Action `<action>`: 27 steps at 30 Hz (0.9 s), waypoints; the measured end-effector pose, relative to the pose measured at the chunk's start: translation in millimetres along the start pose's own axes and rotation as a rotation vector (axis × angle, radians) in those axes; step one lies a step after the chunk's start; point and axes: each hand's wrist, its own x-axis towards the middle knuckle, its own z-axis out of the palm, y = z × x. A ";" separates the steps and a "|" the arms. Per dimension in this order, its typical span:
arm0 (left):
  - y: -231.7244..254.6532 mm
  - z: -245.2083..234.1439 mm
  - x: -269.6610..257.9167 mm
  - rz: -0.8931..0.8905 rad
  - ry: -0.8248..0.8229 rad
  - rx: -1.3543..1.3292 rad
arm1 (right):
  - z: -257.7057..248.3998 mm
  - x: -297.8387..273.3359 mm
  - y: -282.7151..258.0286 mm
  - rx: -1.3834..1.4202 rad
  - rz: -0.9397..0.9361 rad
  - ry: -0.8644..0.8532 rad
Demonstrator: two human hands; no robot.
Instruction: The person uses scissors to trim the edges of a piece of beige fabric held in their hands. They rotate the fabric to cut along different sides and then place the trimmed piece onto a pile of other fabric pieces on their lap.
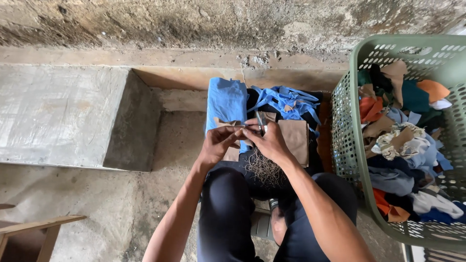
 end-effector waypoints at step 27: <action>-31.4 -0.5 8.8 0.182 0.120 -0.105 | -7.7 -15.3 -25.5 0.099 -0.116 -0.107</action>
